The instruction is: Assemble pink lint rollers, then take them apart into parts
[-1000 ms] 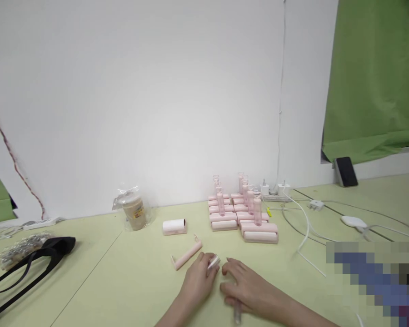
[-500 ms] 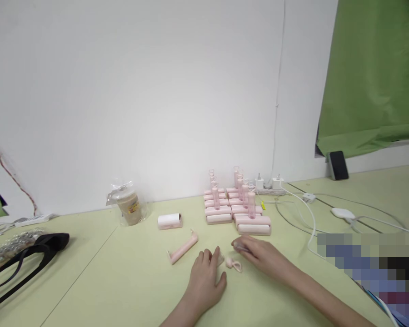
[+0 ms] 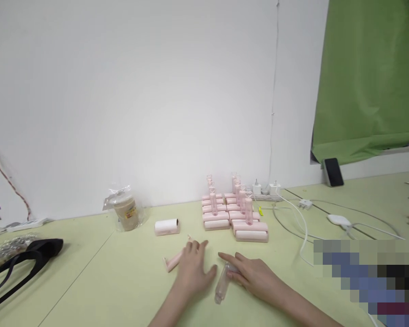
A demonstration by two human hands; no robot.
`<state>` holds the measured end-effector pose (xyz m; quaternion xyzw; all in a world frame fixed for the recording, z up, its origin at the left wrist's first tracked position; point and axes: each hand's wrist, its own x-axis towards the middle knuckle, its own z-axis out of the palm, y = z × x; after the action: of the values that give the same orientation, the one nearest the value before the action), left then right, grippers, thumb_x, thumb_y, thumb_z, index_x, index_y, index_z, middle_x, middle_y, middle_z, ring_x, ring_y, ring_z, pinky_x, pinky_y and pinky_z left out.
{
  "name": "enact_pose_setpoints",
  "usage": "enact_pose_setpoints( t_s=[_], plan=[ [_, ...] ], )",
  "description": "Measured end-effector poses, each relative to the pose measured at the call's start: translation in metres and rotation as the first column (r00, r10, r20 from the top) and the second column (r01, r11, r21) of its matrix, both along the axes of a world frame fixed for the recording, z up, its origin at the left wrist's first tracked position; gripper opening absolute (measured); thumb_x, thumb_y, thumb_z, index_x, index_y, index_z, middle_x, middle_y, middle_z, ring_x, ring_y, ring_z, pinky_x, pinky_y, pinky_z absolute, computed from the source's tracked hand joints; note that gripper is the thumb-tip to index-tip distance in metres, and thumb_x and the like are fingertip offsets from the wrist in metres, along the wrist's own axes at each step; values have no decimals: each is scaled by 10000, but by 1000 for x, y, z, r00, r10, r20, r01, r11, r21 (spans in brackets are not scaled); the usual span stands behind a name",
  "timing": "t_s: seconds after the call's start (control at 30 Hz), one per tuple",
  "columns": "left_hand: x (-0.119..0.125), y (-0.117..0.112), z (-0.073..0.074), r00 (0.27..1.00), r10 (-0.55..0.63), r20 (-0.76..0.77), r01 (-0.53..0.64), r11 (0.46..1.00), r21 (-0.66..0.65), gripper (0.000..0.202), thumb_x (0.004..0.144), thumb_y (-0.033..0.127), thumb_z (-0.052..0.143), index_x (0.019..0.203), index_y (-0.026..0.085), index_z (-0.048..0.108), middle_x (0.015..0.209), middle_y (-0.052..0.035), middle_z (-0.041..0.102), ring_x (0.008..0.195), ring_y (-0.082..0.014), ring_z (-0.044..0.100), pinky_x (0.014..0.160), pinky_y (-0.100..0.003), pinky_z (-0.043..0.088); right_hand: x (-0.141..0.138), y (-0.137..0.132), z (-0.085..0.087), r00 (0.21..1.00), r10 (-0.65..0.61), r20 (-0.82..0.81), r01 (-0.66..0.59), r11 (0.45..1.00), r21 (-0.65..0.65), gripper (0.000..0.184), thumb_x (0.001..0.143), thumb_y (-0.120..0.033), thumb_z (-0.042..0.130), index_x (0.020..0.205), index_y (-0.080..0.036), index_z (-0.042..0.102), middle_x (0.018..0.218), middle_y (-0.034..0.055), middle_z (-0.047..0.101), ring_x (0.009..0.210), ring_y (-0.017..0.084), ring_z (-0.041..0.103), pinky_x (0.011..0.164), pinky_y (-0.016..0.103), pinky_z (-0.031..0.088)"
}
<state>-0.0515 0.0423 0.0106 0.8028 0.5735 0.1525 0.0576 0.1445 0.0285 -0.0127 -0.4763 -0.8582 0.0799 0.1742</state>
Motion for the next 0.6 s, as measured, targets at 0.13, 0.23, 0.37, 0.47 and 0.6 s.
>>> enact_pose_setpoints(
  t_s=[0.13, 0.23, 0.37, 0.47, 0.6],
  plan=[
    [-48, 15, 9, 972, 176, -153, -186, 981, -55, 398, 740, 202, 430, 1134, 161, 477, 1124, -131, 522, 1025, -283, 471, 828, -382, 321, -13, -6, 2, 985, 159, 66, -158, 987, -15, 433, 776, -560, 439, 1152, -348, 471, 877, 9, 542, 637, 171, 593, 537, 227, 355],
    [-55, 12, 7, 986, 104, -128, -121, 983, -137, 241, 747, 151, 377, 891, 181, 568, 856, -57, 618, 772, -202, 570, 668, -285, 361, -8, -8, 7, 964, 259, 65, -250, 960, -123, 424, 689, -569, 548, 1029, -315, 533, 878, -4, 541, 676, 183, 590, 547, 231, 363],
    [-12, -6, -6, 1000, -9, -15, 6, 978, -207, 183, 713, 197, 414, 826, 200, 557, 757, -20, 626, 689, -179, 568, 588, -249, 350, 31, -6, 15, 989, 148, -13, -144, 926, -348, 372, 648, -348, 633, 998, -309, 513, 868, -17, 553, 706, 190, 586, 553, 238, 373],
    [40, -17, -16, 989, -103, 103, 128, 955, -268, 239, 692, 265, 459, 902, 213, 560, 795, -16, 643, 688, -179, 579, 576, -244, 367, 72, -3, 18, 991, -126, 51, 135, 864, -485, 283, 653, -186, 526, 926, -260, 515, 767, -15, 540, 531, 141, 549, 450, 219, 338],
    [108, -19, -20, 957, -187, 222, 248, 923, -293, 352, 677, 337, 487, 990, 192, 558, 894, -71, 653, 796, -249, 592, 653, -306, 403, 114, 5, 19, 906, -402, 131, 406, 741, -534, 258, 651, -174, 487, 902, -230, 501, 693, -10, 538, 429, 119, 506, 390, 210, 317]
  ],
)
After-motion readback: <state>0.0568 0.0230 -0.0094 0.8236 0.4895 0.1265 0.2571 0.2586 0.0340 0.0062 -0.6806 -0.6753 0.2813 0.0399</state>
